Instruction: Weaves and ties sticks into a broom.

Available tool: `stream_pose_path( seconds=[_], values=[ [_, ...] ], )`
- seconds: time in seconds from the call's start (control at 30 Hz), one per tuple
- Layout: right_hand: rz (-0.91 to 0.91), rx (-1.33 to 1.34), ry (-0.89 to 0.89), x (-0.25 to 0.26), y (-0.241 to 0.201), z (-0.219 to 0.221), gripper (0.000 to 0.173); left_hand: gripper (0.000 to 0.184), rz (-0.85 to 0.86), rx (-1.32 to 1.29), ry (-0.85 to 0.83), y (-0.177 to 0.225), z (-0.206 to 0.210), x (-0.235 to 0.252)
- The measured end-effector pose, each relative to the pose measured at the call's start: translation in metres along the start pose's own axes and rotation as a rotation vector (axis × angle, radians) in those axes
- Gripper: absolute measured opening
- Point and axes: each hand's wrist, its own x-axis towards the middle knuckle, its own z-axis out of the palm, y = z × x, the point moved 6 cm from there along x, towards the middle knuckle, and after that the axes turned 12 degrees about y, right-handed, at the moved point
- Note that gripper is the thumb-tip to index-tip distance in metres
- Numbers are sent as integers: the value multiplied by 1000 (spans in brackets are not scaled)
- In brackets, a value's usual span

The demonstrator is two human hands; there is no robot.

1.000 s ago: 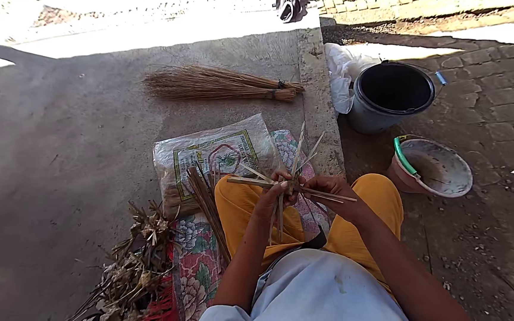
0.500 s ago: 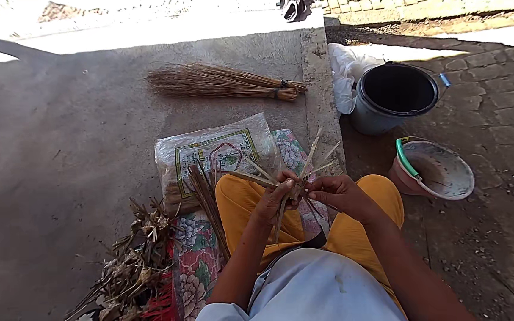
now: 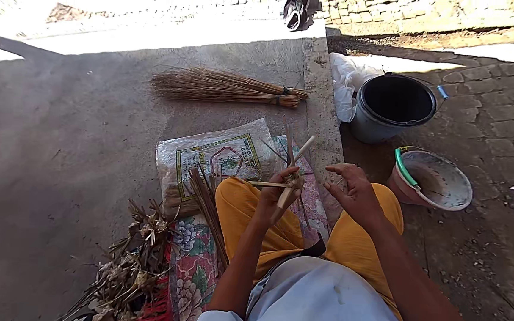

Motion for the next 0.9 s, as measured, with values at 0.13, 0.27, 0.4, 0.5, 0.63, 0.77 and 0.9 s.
stream_pose_path(
  seconds=[0.13, 0.27, 0.4, 0.5, 0.63, 0.77, 0.9],
  values=[
    [-33, 159, -33, -4, -29, 5, 54, 55, 295, 289, 271, 4, 7, 0],
    [-18, 351, 127, -8, -35, 15, 18, 44, 278, 338, 223, 7, 17, -7],
    [-74, 442, -24, 5, -27, -2, 11, 43, 164, 703, 61, 17, -15, 1],
    [-108, 594, -186, 8, -30, -3, 10, 64, 43, 592, -172, 12, -12, 1],
    [69, 698, -51, 5, -34, 5, 21, 54, 13, 41, -213, 8, 25, -11],
    [117, 480, 112, -5, -23, 5, 23, 50, 286, 199, 53, 7, 21, -6],
    [16, 501, -12, -15, -39, 16, 22, 43, 502, 444, 149, 5, 16, -2]
  ],
)
